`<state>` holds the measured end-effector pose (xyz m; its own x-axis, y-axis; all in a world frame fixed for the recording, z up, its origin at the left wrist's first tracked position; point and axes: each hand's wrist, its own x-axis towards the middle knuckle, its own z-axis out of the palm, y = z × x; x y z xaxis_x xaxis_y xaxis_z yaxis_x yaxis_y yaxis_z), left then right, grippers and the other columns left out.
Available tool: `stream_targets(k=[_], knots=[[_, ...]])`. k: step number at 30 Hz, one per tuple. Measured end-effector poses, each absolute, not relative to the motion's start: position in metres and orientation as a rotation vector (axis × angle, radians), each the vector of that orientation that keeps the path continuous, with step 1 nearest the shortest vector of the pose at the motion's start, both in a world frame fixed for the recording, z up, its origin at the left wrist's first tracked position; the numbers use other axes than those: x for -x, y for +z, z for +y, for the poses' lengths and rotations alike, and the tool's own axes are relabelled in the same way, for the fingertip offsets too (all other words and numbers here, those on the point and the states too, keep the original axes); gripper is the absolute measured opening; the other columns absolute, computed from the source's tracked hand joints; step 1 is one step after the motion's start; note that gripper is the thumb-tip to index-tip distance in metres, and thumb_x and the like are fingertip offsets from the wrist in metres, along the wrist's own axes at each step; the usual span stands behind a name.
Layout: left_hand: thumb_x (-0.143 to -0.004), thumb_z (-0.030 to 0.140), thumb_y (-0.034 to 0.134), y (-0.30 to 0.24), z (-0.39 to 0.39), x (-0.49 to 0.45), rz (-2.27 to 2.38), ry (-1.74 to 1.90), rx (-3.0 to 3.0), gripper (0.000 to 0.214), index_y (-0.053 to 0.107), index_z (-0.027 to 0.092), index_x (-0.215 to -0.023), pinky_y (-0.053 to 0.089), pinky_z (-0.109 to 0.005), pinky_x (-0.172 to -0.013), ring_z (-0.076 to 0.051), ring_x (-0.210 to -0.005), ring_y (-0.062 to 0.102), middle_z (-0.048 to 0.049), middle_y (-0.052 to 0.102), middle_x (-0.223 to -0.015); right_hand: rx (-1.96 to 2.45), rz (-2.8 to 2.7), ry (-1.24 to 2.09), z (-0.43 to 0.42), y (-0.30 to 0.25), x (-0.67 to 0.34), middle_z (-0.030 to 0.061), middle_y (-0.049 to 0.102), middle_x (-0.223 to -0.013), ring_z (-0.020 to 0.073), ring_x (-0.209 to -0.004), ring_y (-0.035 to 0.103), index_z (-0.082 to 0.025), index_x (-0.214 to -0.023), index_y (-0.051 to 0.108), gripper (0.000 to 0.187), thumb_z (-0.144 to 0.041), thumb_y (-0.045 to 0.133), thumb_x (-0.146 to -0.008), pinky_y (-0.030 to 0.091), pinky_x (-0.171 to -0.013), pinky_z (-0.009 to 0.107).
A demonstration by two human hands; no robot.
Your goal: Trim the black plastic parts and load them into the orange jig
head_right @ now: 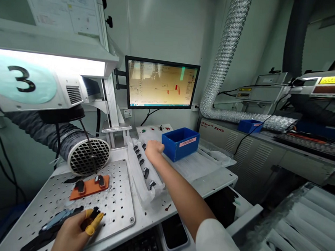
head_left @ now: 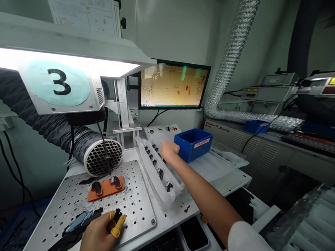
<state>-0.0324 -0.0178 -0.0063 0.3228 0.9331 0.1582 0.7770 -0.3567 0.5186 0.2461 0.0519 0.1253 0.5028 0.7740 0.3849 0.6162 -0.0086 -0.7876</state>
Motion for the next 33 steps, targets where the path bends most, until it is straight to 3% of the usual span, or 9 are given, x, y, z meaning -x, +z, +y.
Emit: stream_targets(k=[3,7,11,16,21,27,33], knots=[[-0.073,0.046,0.052,-0.009,-0.014,0.032,1.527,0.660,-2.163,0.031,0.044,0.021,-0.056,0.030,-0.024,-0.051,-0.016,-0.053,0.049,-0.0001,0.054,-0.053,1.800,-1.314,0.205,0.028,0.130,-0.220,0.0035,0.057,-0.058,0.0175,-0.066,0.059,-0.014,-0.052,0.053,0.029,-0.012,0.069,-0.076,0.036,-0.053,0.023],[-0.071,0.032,0.049,-0.008,-0.006,0.028,1.444,0.846,-1.806,0.013,0.050,0.021,-0.064,0.034,-0.025,-0.055,-0.018,-0.061,0.052,-0.0006,0.058,-0.062,1.601,-1.636,0.421,-0.008,0.109,-0.160,-0.0013,0.056,-0.056,0.0128,-0.050,0.050,-0.019,-0.063,0.058,0.021,-0.022,0.057,-0.083,0.029,-0.047,0.023],[-0.078,0.029,0.037,0.009,-0.005,0.009,1.403,1.105,-1.375,0.016,0.050,0.021,-0.074,0.038,-0.026,-0.055,-0.018,-0.059,0.049,0.0008,0.052,-0.063,1.428,-1.517,0.533,-0.020,0.059,-0.121,-0.0015,0.054,-0.062,0.0144,-0.058,0.049,-0.020,-0.070,0.050,0.017,-0.024,0.048,-0.086,0.031,-0.052,0.023],[-0.082,0.033,0.043,0.016,-0.009,-0.011,1.223,1.219,-1.566,0.019,0.053,0.019,-0.073,0.040,-0.031,-0.070,-0.021,-0.074,0.052,-0.0038,0.058,-0.076,1.165,-1.324,0.863,-0.002,0.010,-0.120,-0.0010,0.051,-0.068,0.0143,-0.063,0.048,-0.020,-0.072,0.045,0.018,-0.031,0.045,-0.087,0.037,-0.057,0.023],[-0.084,0.032,0.042,-0.003,-0.004,-0.006,1.134,1.212,-1.407,0.019,0.053,0.018,-0.076,0.038,-0.028,-0.065,-0.018,-0.072,0.048,-0.0023,0.055,-0.075,1.025,-1.270,1.162,0.002,0.001,-0.124,-0.0042,0.044,-0.061,0.0109,-0.053,0.041,-0.019,-0.072,0.045,0.017,-0.031,0.051,-0.084,0.032,-0.048,0.021],[-0.077,0.022,0.047,-0.006,-0.002,-0.001,1.058,1.237,-1.298,0.009,0.051,0.018,-0.070,0.035,-0.022,-0.054,-0.012,-0.060,0.041,0.0020,0.050,-0.067,1.012,-1.304,1.184,-0.002,0.005,-0.125,-0.0018,0.050,-0.064,0.0113,-0.056,0.046,-0.016,-0.071,0.052,0.019,-0.031,0.060,-0.079,0.037,-0.052,0.022],[-0.081,0.034,0.047,0.001,-0.007,-0.003,1.133,1.204,-1.234,0.023,0.047,0.019,-0.063,0.025,-0.019,-0.039,-0.007,-0.040,0.032,0.0064,0.042,-0.048,0.961,-1.185,1.188,-0.005,0.014,-0.127,-0.0027,0.050,-0.059,0.0102,-0.054,0.044,-0.017,-0.067,0.052,0.022,-0.032,0.061,-0.080,0.034,-0.051,0.022]])
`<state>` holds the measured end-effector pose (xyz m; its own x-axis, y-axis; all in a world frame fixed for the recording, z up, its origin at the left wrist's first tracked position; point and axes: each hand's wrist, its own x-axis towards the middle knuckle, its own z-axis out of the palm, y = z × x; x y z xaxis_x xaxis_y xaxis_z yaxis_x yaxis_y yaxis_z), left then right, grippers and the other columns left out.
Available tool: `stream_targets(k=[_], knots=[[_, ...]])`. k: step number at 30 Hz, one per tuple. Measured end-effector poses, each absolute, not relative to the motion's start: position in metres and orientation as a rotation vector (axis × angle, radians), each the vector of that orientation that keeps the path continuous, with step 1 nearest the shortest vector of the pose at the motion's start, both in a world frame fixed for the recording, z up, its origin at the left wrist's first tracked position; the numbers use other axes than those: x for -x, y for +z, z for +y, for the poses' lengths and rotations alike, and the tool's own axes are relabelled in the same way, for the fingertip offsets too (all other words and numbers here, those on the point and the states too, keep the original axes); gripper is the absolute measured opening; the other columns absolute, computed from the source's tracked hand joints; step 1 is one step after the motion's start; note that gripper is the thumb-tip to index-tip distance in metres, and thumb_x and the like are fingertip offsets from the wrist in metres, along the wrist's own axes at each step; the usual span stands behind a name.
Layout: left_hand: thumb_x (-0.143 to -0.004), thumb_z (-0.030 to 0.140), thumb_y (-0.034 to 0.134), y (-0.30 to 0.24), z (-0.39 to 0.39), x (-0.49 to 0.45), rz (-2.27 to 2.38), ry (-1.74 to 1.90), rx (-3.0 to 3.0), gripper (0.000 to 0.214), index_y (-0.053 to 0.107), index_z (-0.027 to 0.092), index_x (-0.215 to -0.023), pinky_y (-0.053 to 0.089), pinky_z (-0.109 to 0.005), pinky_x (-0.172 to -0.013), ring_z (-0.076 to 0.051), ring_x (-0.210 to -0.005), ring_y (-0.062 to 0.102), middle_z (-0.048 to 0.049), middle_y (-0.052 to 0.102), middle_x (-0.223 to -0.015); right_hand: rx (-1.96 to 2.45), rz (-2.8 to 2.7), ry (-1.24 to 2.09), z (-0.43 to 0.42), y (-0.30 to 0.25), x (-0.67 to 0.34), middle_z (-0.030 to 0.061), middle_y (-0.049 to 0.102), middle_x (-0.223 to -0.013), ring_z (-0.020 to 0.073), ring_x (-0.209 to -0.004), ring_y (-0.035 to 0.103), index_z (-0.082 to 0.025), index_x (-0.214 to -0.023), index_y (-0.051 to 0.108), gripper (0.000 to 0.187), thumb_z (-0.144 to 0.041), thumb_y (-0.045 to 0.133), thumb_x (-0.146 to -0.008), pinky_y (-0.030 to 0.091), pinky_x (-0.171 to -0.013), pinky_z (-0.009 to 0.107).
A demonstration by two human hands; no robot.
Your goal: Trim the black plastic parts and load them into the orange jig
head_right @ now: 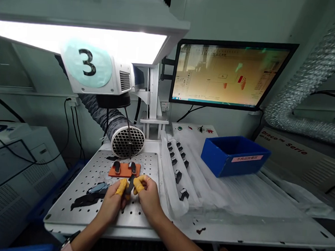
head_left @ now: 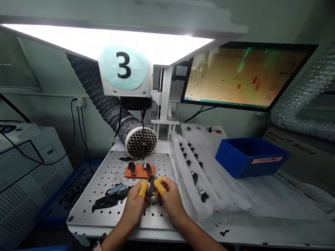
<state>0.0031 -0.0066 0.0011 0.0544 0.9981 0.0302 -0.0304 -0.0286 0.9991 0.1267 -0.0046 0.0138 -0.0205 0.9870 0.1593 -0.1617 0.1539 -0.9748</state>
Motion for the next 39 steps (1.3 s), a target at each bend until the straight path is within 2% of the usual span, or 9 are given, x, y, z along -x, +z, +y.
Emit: stream_targets(k=[7,23,33,39], knots=[[-0.082,0.046,0.047,0.000,-0.007,-0.001,1.023,1.199,-1.212,0.034,0.048,0.017,-0.065,0.025,-0.018,-0.036,-0.005,-0.037,0.035,0.0050,0.047,-0.050,0.965,-1.127,1.195,-0.006,0.017,-0.128,-0.0035,0.050,-0.057,0.0095,-0.053,0.042,-0.017,-0.066,0.052,0.020,-0.030,0.060,-0.079,0.031,-0.049,0.021],[-0.083,0.044,0.050,-0.001,-0.007,0.000,1.010,1.183,-1.245,0.032,0.049,0.017,-0.066,0.026,-0.018,-0.038,-0.006,-0.039,0.036,0.0045,0.049,-0.052,0.971,-1.128,1.215,-0.001,0.006,-0.127,-0.0022,0.052,-0.059,0.0101,-0.052,0.045,-0.016,-0.070,0.055,0.024,-0.037,0.064,-0.077,0.031,-0.047,0.021],[-0.082,0.036,0.053,-0.003,-0.005,0.001,1.040,1.160,-1.360,0.023,0.051,0.017,-0.069,0.024,-0.019,-0.042,-0.006,-0.043,0.031,0.0059,0.044,-0.053,0.977,-1.078,1.275,-0.003,0.009,-0.126,-0.0046,0.046,-0.054,0.0074,-0.044,0.034,-0.018,-0.066,0.047,0.027,-0.038,0.054,-0.082,0.024,-0.042,0.020],[-0.078,0.038,0.060,0.000,-0.005,-0.001,1.028,1.192,-1.329,0.021,0.057,0.017,-0.075,0.028,-0.020,-0.044,-0.008,-0.045,0.035,0.0035,0.052,-0.060,0.939,-1.136,1.280,0.000,0.005,-0.126,-0.0030,0.049,-0.059,0.0103,-0.052,0.043,-0.018,-0.069,0.051,0.019,-0.032,0.061,-0.076,0.029,-0.046,0.021]])
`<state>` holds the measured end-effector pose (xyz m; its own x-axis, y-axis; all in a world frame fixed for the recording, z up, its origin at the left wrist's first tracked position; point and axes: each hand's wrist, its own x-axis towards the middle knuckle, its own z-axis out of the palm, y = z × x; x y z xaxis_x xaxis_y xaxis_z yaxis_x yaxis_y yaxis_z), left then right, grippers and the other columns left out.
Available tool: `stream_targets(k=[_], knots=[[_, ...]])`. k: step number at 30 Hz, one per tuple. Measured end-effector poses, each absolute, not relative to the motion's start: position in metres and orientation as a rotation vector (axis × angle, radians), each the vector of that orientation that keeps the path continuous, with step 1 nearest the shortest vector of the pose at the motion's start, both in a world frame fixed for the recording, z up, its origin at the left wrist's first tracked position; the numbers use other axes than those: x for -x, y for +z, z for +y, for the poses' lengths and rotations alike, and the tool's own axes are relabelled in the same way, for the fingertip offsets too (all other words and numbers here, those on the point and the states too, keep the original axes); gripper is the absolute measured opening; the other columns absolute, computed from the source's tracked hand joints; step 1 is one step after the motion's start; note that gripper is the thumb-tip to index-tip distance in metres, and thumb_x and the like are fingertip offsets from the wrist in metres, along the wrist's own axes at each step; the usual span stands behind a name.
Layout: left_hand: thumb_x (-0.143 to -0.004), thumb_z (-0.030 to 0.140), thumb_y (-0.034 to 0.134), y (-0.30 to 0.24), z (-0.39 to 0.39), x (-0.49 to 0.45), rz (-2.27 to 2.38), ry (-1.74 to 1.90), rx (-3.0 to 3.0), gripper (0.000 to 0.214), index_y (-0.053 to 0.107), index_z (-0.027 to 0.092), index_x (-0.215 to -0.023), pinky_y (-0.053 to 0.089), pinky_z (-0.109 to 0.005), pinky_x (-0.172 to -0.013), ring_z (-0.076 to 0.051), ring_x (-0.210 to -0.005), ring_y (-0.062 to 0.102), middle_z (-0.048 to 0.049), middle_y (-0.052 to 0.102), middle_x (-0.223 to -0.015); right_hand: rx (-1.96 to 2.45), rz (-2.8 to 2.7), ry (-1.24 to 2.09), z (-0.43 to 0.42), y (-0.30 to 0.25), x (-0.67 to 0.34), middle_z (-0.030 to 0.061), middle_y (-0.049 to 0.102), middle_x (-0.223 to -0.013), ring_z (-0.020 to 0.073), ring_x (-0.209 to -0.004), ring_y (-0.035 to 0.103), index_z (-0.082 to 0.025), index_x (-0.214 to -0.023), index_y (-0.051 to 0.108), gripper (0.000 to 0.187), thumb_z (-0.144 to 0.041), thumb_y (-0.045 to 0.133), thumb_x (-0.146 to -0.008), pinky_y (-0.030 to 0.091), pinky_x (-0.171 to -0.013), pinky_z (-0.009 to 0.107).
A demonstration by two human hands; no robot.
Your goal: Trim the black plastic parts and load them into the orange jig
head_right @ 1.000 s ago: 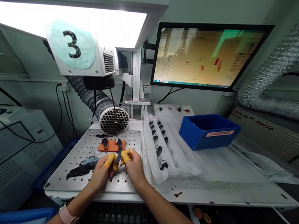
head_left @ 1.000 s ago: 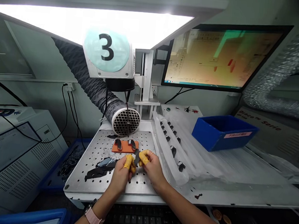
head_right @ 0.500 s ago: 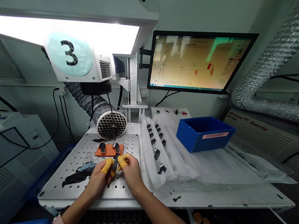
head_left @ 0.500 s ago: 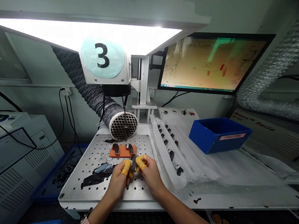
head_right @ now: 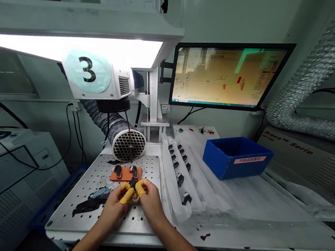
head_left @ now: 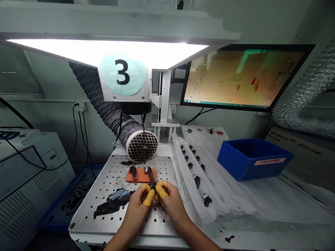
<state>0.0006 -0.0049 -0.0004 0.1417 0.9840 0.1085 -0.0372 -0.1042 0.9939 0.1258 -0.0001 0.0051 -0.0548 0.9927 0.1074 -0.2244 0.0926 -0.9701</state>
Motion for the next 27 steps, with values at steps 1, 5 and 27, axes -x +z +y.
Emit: stream_targets(k=[1,5,27], knots=[[-0.077,0.038,0.060,-0.0003,-0.0050,-0.0008,1.026,1.203,-1.322,0.021,0.057,0.017,-0.076,0.028,-0.020,-0.044,-0.008,-0.046,0.036,0.0030,0.053,-0.062,0.936,-1.142,1.280,0.0001,0.0048,-0.1256,-0.0031,0.049,-0.060,0.0105,-0.052,0.043,-0.018,-0.069,0.051,0.017,-0.031,0.060,-0.075,0.030,-0.046,0.021],[-0.079,0.037,0.058,-0.0012,-0.0056,-0.0004,1.012,1.214,-1.298,0.019,0.055,0.018,-0.079,0.027,-0.019,-0.043,-0.007,-0.046,0.035,0.0032,0.054,-0.066,0.954,-1.172,1.274,-0.0002,0.0036,-0.1254,-0.0026,0.051,-0.062,0.0114,-0.054,0.046,-0.018,-0.072,0.053,0.015,-0.030,0.058,-0.077,0.033,-0.049,0.022],[-0.078,0.028,0.053,-0.0002,-0.0066,0.0011,1.004,1.183,-1.292,0.016,0.044,0.020,-0.068,0.023,-0.018,-0.040,-0.005,-0.039,0.031,0.0089,0.042,-0.048,1.068,-1.326,1.170,-0.0044,0.0076,-0.1267,0.0001,0.055,-0.068,0.0161,-0.061,0.052,-0.018,-0.073,0.055,0.018,-0.034,0.055,-0.081,0.042,-0.055,0.027]])
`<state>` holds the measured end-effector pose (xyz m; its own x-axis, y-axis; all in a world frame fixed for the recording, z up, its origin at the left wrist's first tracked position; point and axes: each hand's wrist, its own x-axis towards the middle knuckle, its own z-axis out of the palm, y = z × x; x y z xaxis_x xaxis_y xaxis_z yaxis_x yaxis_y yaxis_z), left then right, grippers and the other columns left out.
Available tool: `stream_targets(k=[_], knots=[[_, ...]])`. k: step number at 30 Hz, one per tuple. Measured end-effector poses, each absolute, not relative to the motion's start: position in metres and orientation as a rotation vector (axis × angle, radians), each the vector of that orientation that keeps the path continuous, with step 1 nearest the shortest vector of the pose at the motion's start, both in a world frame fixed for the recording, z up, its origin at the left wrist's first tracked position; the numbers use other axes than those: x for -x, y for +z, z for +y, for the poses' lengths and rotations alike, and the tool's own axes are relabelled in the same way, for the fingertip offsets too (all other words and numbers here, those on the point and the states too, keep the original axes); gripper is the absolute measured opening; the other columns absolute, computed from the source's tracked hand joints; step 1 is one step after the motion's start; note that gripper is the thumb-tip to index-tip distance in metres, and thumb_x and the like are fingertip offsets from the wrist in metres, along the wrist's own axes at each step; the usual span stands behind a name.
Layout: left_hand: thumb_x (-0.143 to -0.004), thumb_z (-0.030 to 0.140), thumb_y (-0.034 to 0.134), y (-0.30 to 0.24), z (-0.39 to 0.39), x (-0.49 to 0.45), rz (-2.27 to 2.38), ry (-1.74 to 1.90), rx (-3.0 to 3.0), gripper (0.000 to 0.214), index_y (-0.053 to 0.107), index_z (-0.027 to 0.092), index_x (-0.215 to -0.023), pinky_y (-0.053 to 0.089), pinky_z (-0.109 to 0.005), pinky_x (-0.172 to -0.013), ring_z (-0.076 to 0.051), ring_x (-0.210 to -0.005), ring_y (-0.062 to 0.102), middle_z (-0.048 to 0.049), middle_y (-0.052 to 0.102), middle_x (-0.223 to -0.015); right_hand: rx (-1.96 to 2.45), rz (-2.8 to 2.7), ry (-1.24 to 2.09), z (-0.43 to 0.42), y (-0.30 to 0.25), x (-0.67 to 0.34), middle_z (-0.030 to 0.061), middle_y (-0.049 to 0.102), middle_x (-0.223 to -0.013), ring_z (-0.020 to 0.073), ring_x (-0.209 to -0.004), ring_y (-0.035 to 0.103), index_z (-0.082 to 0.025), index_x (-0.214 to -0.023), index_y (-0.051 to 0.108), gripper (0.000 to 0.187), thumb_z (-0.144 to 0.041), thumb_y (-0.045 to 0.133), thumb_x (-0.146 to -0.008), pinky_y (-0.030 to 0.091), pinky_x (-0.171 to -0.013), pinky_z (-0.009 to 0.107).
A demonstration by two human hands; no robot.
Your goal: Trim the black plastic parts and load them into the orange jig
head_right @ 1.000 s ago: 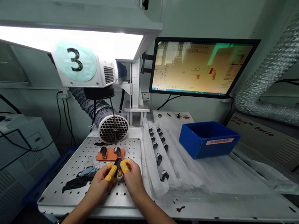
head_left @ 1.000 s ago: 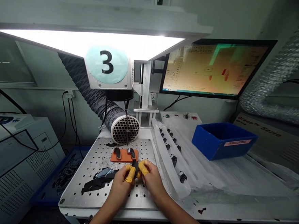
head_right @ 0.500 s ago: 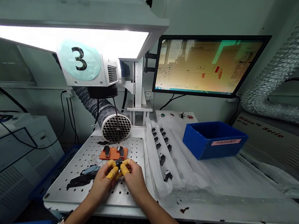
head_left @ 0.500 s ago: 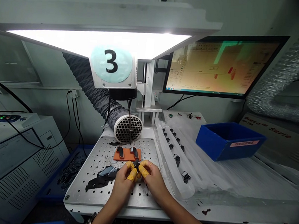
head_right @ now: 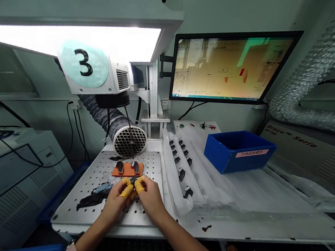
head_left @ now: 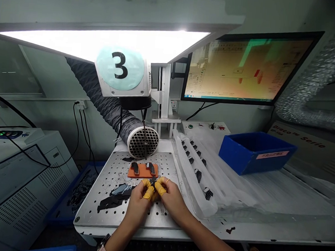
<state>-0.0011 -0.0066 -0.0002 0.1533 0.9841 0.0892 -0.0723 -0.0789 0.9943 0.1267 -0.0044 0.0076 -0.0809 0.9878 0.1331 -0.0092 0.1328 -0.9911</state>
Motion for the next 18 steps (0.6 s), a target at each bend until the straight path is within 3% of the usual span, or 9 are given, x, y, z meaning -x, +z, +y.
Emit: stream_targets(k=[7,13,18], knots=[[-0.076,0.030,0.054,0.003,-0.008,0.000,1.067,1.182,-1.297,0.015,0.048,0.018,-0.069,0.026,-0.019,-0.041,-0.006,-0.041,0.035,0.0073,0.044,-0.050,1.057,-1.330,1.142,-0.003,0.006,-0.127,-0.0003,0.054,-0.067,0.0146,-0.061,0.049,-0.018,-0.072,0.054,0.015,-0.030,0.054,-0.081,0.039,-0.054,0.024],[-0.069,0.032,0.062,0.010,-0.009,0.000,0.995,1.252,-1.070,0.019,0.052,0.016,-0.071,0.022,-0.017,-0.040,-0.004,-0.042,0.030,0.0072,0.045,-0.054,1.046,-1.272,1.251,-0.005,0.010,-0.126,-0.0017,0.056,-0.060,0.0102,-0.047,0.040,-0.018,-0.072,0.053,0.016,-0.026,0.046,-0.084,0.031,-0.046,0.022],[-0.068,0.031,0.067,0.010,-0.010,0.002,0.913,1.220,-1.113,0.020,0.055,0.015,-0.071,0.021,-0.017,-0.042,-0.005,-0.047,0.034,0.0039,0.052,-0.061,0.981,-1.355,1.240,-0.006,0.014,-0.126,-0.0013,0.057,-0.063,0.0129,-0.059,0.050,-0.016,-0.073,0.059,0.008,-0.019,0.052,-0.077,0.037,-0.053,0.022]])
